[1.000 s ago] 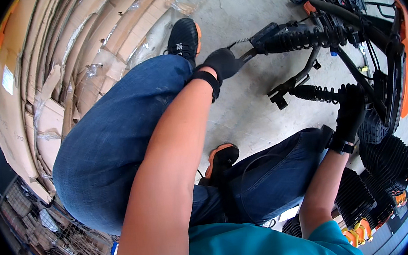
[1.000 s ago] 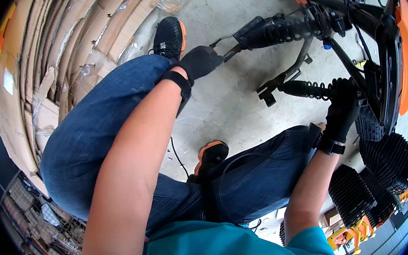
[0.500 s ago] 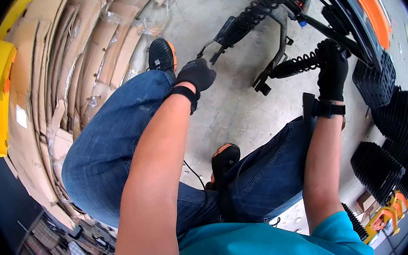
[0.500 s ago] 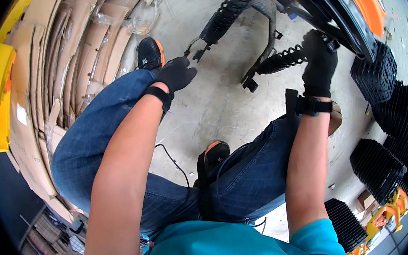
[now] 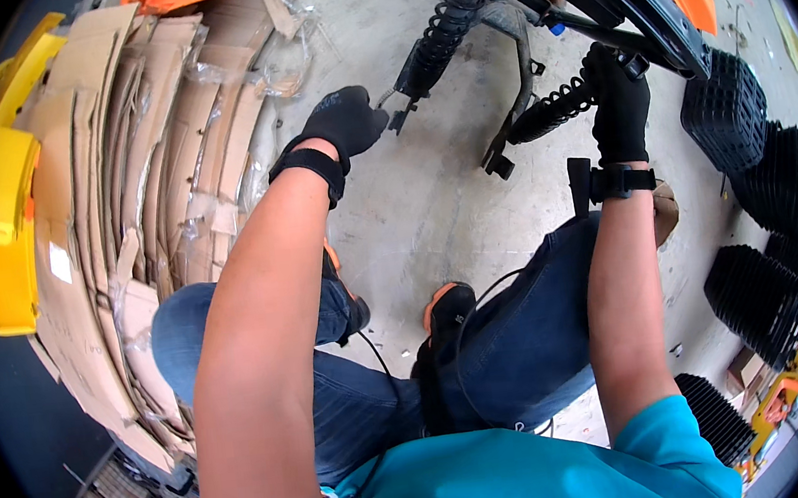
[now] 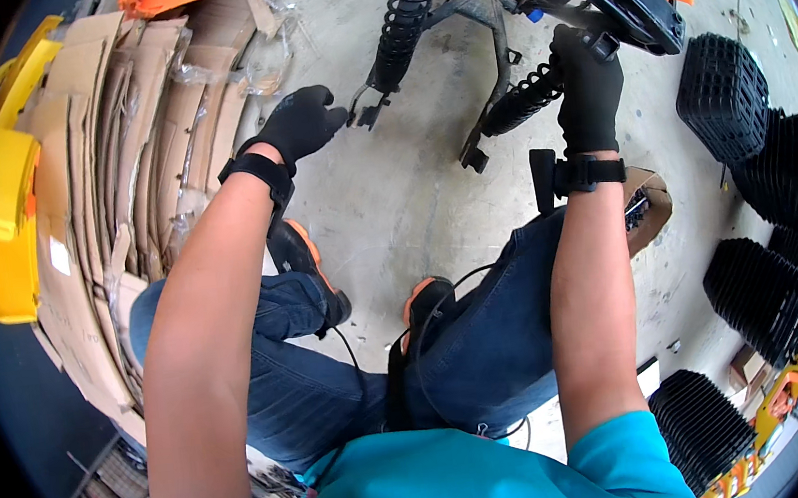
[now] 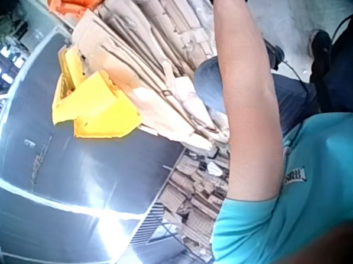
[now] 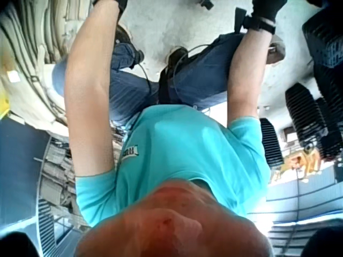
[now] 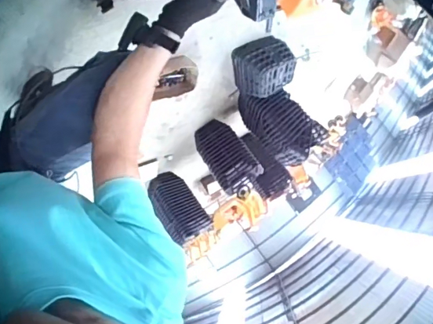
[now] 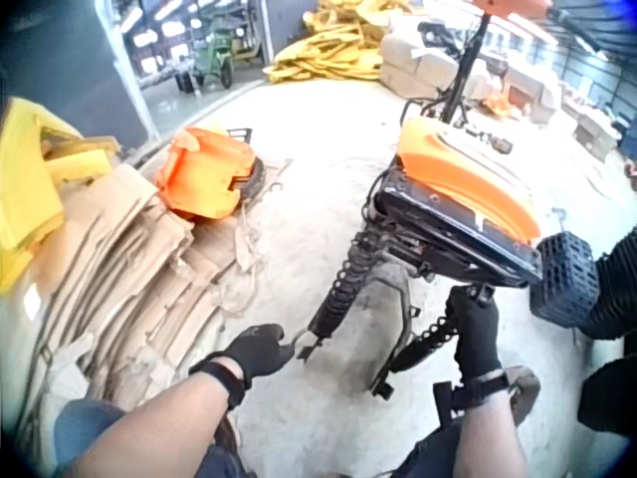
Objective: The person assembles components of a vehicle chassis, including positioning and aligning shocks, attaching plastic fairing pieces by hand, and connecting electrical wires on the frame.
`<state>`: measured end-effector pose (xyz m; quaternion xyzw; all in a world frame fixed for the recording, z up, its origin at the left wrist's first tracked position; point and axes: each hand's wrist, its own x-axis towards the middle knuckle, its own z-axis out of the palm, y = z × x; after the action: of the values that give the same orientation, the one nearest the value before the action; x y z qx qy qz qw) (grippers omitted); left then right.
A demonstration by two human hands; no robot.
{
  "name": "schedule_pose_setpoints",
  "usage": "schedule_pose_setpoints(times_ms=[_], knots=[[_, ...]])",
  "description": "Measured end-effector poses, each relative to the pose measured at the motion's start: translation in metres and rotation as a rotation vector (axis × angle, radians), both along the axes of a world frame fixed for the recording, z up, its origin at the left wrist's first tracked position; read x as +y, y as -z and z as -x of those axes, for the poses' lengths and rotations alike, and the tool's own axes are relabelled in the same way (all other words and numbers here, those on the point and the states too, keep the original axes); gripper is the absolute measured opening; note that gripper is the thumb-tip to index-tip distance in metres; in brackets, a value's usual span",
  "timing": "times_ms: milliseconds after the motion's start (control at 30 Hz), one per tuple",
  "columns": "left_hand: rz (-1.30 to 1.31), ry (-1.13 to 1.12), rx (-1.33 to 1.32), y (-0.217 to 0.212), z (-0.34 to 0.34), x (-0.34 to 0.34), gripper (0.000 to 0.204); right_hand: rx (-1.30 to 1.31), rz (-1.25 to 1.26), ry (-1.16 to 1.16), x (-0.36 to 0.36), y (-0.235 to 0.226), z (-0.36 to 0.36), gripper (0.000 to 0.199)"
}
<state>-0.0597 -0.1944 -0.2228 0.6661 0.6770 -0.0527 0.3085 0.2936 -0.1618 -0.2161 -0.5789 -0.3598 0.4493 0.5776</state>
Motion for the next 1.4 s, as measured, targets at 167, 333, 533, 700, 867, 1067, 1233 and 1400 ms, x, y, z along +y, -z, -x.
schedule_pose_setpoints(times_ms=[167,333,533,700,867,1067,1233,1400], knots=[[-0.102,0.042,-0.282,0.004,-0.012,0.065,0.065,-0.068,0.044,-0.072,0.001,0.006,-0.014,0.026],[-0.353,0.158,-0.599,0.001,-0.046,0.106,0.075,-0.095,0.076,-0.157,-0.002,0.000,-0.012,0.037],[-0.688,-0.255,-0.771,0.000,-0.123,0.110,0.044,-0.726,-0.043,-0.356,-0.010,0.004,-0.030,0.034],[-1.043,-0.687,-0.739,0.009,-0.164,0.093,0.007,-0.475,0.092,-0.287,-0.012,0.009,-0.039,0.033],[-1.020,-0.604,-0.767,0.007,-0.146,0.092,0.008,-0.043,0.206,-0.037,-0.006,0.004,-0.032,0.033],[-0.886,-0.548,-0.892,0.006,-0.140,0.098,0.010,-0.312,0.212,-0.039,0.001,0.001,-0.039,0.028],[-0.732,-0.369,-0.946,0.009,-0.106,0.093,0.022,-0.424,0.220,-0.099,-0.001,-0.001,-0.024,0.023],[-0.565,-0.507,-0.994,0.099,-0.025,0.101,0.032,-0.350,0.194,-0.104,-0.008,0.002,-0.041,0.022]])
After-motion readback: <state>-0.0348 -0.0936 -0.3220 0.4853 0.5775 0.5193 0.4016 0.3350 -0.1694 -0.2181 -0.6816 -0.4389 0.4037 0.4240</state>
